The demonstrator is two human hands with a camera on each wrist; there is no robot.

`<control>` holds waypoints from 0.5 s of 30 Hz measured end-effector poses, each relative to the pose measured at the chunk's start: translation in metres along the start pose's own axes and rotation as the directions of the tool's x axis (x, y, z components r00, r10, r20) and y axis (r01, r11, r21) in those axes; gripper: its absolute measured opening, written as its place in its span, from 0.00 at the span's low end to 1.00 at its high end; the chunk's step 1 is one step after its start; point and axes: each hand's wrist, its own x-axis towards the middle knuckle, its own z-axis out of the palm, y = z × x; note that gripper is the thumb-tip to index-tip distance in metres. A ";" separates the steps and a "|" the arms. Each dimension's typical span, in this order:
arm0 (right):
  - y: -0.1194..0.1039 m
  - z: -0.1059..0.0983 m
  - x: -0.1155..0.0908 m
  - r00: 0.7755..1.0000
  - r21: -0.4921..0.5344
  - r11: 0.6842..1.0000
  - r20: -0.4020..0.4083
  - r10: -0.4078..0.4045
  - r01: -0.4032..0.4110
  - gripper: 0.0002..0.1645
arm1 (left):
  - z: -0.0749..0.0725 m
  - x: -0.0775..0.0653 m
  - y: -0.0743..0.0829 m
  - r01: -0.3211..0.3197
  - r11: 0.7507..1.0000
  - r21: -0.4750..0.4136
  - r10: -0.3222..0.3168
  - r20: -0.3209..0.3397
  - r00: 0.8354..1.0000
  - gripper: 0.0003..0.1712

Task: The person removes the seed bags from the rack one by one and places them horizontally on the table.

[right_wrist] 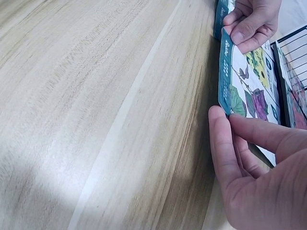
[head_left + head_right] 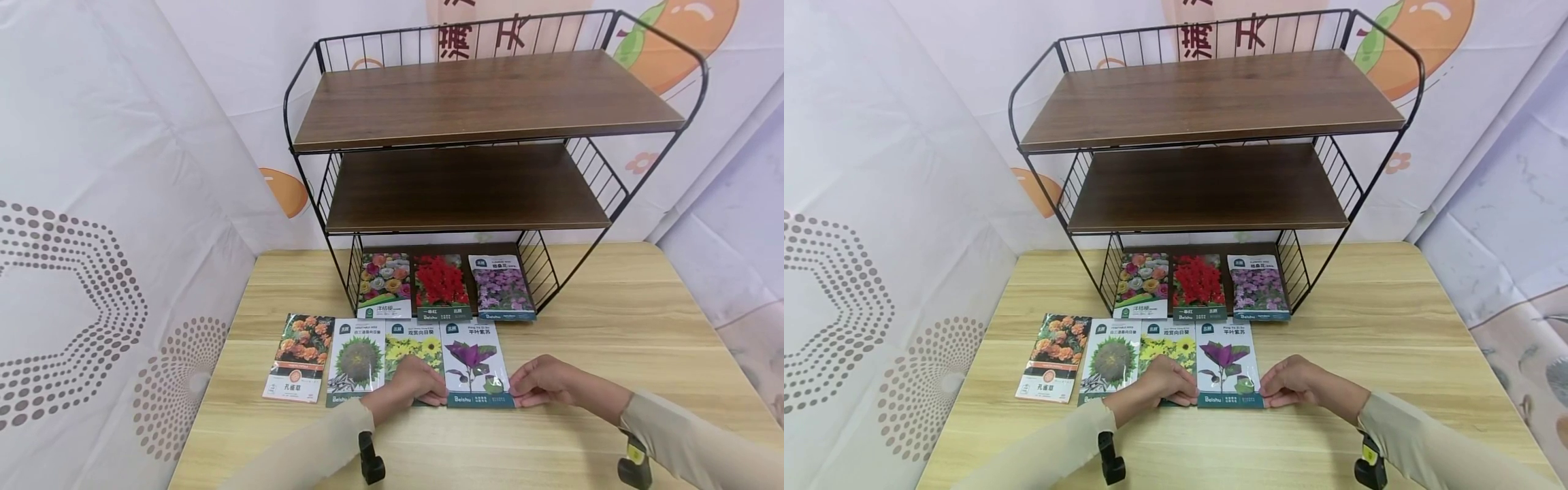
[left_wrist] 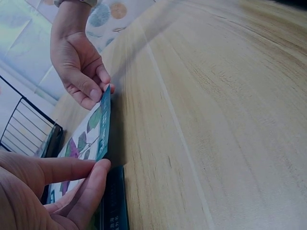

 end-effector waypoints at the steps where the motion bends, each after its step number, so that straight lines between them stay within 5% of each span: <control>1: 0.000 0.000 0.000 1.000 -0.001 1.000 -0.001 0.001 -0.001 0.09 | 0.000 0.000 0.000 0.003 1.000 -0.001 -0.003 0.000 1.000 0.06; 15: -0.004 -0.001 -0.005 1.000 -0.008 1.000 -0.012 -0.002 0.002 0.09 | 0.001 -0.001 0.008 0.013 0.998 0.069 -0.013 0.002 1.000 0.05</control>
